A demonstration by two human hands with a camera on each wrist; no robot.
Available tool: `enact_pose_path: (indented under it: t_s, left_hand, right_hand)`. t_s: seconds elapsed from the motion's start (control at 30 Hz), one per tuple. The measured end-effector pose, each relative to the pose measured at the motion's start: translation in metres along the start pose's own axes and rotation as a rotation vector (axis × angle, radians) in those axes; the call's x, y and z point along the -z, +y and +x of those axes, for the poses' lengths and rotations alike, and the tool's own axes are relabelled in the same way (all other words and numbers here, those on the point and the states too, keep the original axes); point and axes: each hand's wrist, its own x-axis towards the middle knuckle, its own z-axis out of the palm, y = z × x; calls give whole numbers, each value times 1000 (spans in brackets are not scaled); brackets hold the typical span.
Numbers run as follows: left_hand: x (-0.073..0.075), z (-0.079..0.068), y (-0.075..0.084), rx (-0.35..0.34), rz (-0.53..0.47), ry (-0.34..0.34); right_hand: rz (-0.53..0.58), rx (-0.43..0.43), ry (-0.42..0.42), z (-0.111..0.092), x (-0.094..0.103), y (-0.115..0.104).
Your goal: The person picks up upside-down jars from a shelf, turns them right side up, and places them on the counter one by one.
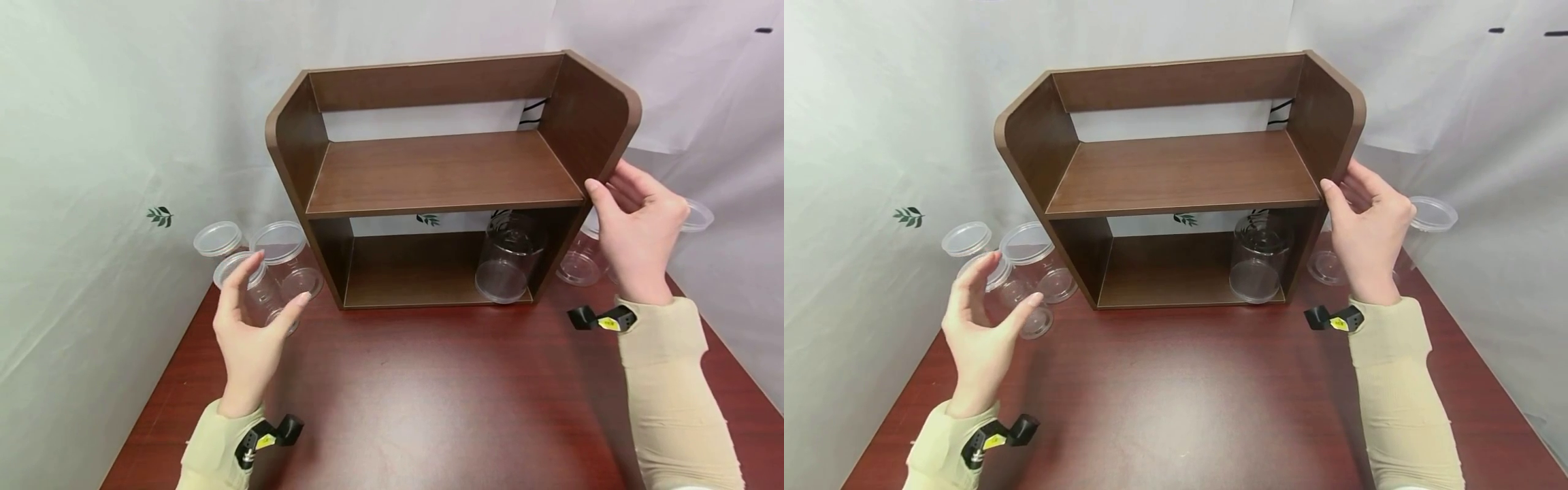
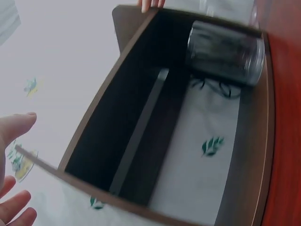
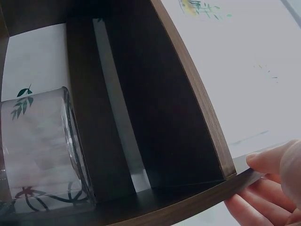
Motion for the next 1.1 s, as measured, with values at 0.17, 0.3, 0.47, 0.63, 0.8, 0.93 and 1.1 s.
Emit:
enact_pose_path:
  t_s: [0.17,0.3,0.47,0.63,0.8,0.93,1.1]
  left_hand:
    - [-13,-10,4,-8,-72,-83]
    - [-21,-15,2,-8,-124,-151]
    - [-28,-20,3,1,-98,-223]
    - [-34,-25,8,3,-48,-305]
    - [-40,-28,9,14,-62,-343]
    - [-47,-29,10,22,-99,-367]
    - [-58,-29,12,48,-151,-407]
  right_hand:
    - [-1,-8,10,0,0,-2]
    - [10,-27,24,-2,0,-5]
    - [45,-58,17,-5,-1,-10]
    - [62,-59,20,-7,2,-11]
    - [77,-58,19,-7,3,-10]
    - [65,-44,19,-8,4,-9]
    - [43,-23,6,-9,3,-11]
